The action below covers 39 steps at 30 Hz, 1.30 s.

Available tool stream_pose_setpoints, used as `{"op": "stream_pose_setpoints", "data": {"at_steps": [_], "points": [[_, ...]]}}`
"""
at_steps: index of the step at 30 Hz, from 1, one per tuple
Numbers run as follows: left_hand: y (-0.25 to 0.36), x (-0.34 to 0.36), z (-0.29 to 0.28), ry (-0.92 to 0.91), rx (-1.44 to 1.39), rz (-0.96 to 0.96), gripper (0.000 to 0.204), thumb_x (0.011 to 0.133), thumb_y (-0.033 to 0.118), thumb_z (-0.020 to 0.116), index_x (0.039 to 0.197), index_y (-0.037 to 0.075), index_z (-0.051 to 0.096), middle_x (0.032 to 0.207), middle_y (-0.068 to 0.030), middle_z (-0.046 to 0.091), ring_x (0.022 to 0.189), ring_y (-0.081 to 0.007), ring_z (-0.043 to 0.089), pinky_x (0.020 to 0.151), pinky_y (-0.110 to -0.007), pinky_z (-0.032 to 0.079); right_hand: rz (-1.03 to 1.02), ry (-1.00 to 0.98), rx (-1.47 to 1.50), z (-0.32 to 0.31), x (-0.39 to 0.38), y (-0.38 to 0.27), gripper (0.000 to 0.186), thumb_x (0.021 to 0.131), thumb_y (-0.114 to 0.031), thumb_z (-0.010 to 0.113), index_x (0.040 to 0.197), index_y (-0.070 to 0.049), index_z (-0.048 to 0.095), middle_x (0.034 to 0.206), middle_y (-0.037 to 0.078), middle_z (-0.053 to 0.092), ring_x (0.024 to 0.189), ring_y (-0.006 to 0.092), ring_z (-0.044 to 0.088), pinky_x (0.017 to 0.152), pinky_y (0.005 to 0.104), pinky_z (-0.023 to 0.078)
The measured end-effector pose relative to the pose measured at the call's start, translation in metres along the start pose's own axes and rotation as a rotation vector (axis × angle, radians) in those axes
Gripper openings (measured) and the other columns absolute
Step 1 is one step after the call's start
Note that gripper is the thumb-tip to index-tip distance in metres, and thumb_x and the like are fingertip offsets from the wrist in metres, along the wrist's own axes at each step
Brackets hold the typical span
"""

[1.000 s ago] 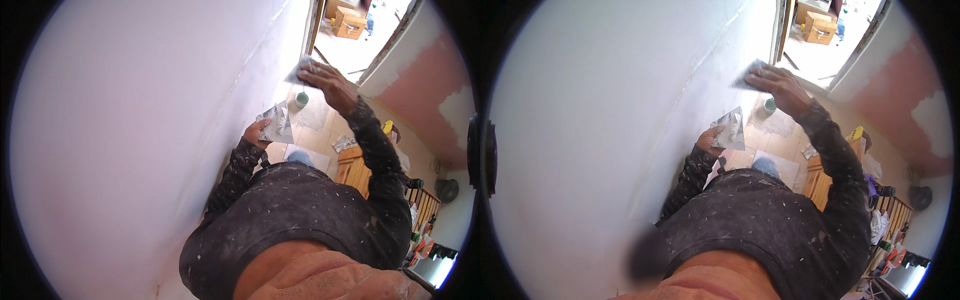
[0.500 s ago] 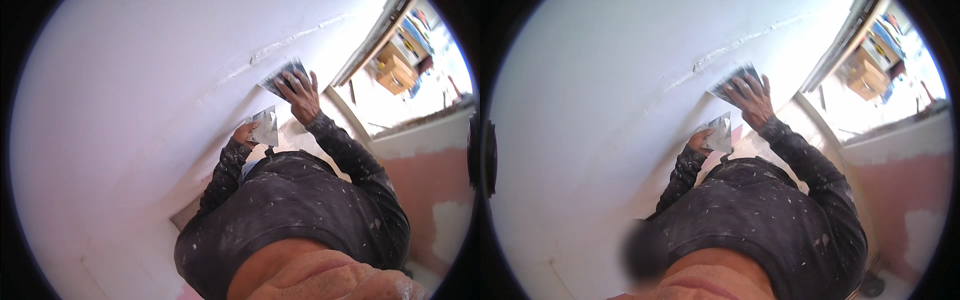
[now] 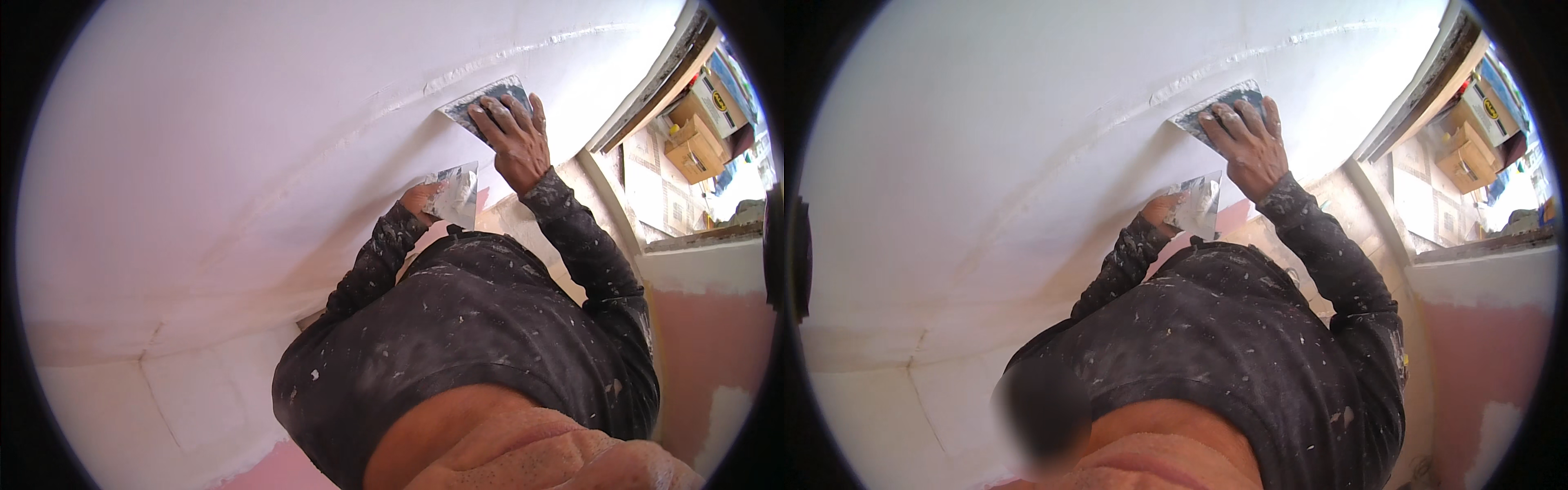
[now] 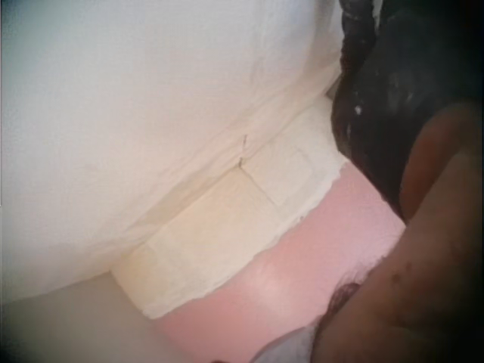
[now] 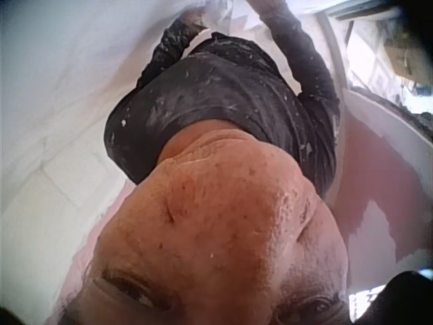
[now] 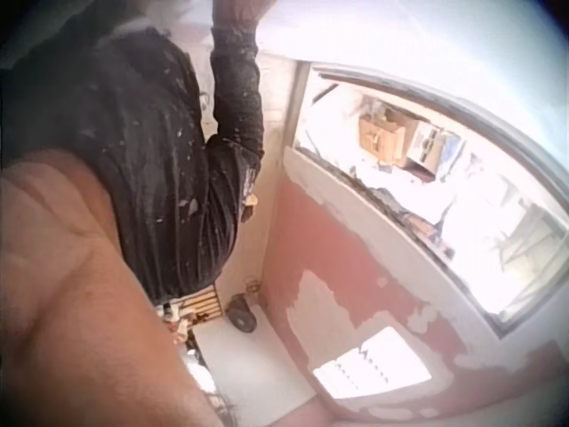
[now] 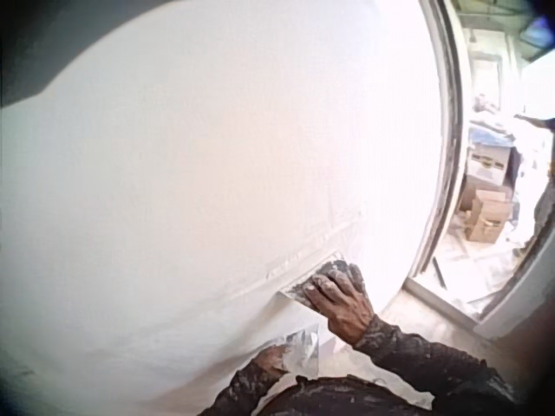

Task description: The person scoops plaster from a hawk and applies it to a wall using a trowel, smoothing the surface in repeated strokes. The person occasionally touches the wall with a finger to check the finish.

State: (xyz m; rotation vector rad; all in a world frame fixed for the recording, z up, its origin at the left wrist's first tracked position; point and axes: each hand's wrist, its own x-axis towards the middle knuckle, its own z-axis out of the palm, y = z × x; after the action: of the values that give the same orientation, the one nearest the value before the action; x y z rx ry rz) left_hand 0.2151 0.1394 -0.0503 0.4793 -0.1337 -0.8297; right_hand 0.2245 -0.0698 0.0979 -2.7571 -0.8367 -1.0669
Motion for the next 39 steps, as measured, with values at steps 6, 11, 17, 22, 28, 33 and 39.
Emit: {"op": "stream_pose_setpoints", "data": {"at_steps": [6, 11, 17, 22, 28, 33, 39], "points": [[-0.007, 0.004, -0.006, 0.171, 0.235, 0.063, 0.042, 0.097, 0.018, 0.052, 0.133, -0.001, 0.045, 0.120, -0.0142, 0.060, 0.109, -0.0265, 0.061, 0.095, -0.042, 0.051, 0.002, 0.165, 0.014, -0.012, 0.021, -0.025, 0.058, 0.084, 0.002, 0.054, 0.137, -0.021, 0.050, 0.141, 0.003, 0.050, 0.133, 0.0262, 0.040, 0.116, 0.0522, 0.017], [-0.012, 0.000, -0.003, 0.239, 0.215, 0.022, 0.040, 0.097, 0.023, 0.054, 0.130, 0.002, 0.048, 0.117, -0.0117, 0.062, 0.105, -0.0219, 0.064, 0.089, -0.037, 0.053, -0.052, 0.019, 0.046, -0.008, 0.000, -0.033, 0.058, 0.080, 0.005, 0.050, 0.134, -0.017, 0.051, 0.140, 0.003, 0.048, 0.129, 0.0304, 0.042, 0.113, 0.0617, 0.015], [-0.022, -0.004, -0.006, 0.203, 0.162, 0.159, 0.043, 0.098, 0.019, 0.049, 0.137, 0.002, 0.039, 0.124, -0.0134, 0.056, 0.113, -0.0228, 0.059, 0.092, -0.036, 0.052, -0.032, 0.085, 0.078, -0.028, 0.013, -0.043, 0.056, 0.081, 0.002, 0.052, 0.133, -0.017, 0.052, 0.138, 0.003, 0.050, 0.129, 0.0295, 0.042, 0.113, 0.0629, 0.011], [-0.010, -0.010, -0.001, 0.226, 0.152, -0.048, 0.045, 0.098, 0.017, 0.049, 0.138, 0.002, 0.036, 0.126, -0.0147, 0.054, 0.114, -0.0252, 0.058, 0.094, -0.038, 0.051, -0.039, 0.044, 0.110, -0.012, 0.008, -0.053, 0.057, 0.082, 0.001, 0.050, 0.135, -0.018, 0.051, 0.140, 0.003, 0.049, 0.132, 0.0290, 0.039, 0.115, 0.0621, 0.009], [-0.017, -0.007, 0.000, 0.072, 0.092, 0.041, 0.046, 0.096, 0.017, 0.052, 0.136, -0.001, 0.039, 0.126, -0.0170, 0.055, 0.113, -0.0266, 0.059, 0.095, -0.040, 0.051, -0.003, 0.115, 0.039, -0.011, -0.017, -0.021, 0.055, 0.082, -0.002, 0.053, 0.134, -0.020, 0.052, 0.140, 0.002, 0.049, 0.134, 0.0271, 0.038, 0.116, 0.0601, 0.004], [-0.019, -0.004, -0.002, 0.073, -0.045, -0.045, 0.044, 0.094, 0.016, 0.055, 0.133, -0.002, 0.042, 0.122, -0.0183, 0.058, 0.108, -0.0286, 0.062, 0.094, -0.042, 0.052, 0.009, 0.133, -0.006, 0.010, 0.007, 0.012, 0.063, 0.082, 0.002, 0.051, 0.140, -0.022, 0.047, 0.144, 0.003, 0.043, 0.134, 0.0273, 0.036, 0.116, 0.0604, 0.010], [-0.015, -0.009, -0.006, 0.125, 0.114, 0.022, 0.043, 0.095, 0.019, 0.056, 0.131, -0.001, 0.045, 0.118, -0.0168, 0.060, 0.106, -0.0277, 0.063, 0.093, -0.040, 0.053, 0.027, 0.071, 0.034, 0.009, -0.033, 0.015, 0.063, 0.082, 0.003, 0.051, 0.139, -0.024, 0.048, 0.142, 0.001, 0.045, 0.134, 0.0263, 0.038, 0.118, 0.0581, 0.007]]}}
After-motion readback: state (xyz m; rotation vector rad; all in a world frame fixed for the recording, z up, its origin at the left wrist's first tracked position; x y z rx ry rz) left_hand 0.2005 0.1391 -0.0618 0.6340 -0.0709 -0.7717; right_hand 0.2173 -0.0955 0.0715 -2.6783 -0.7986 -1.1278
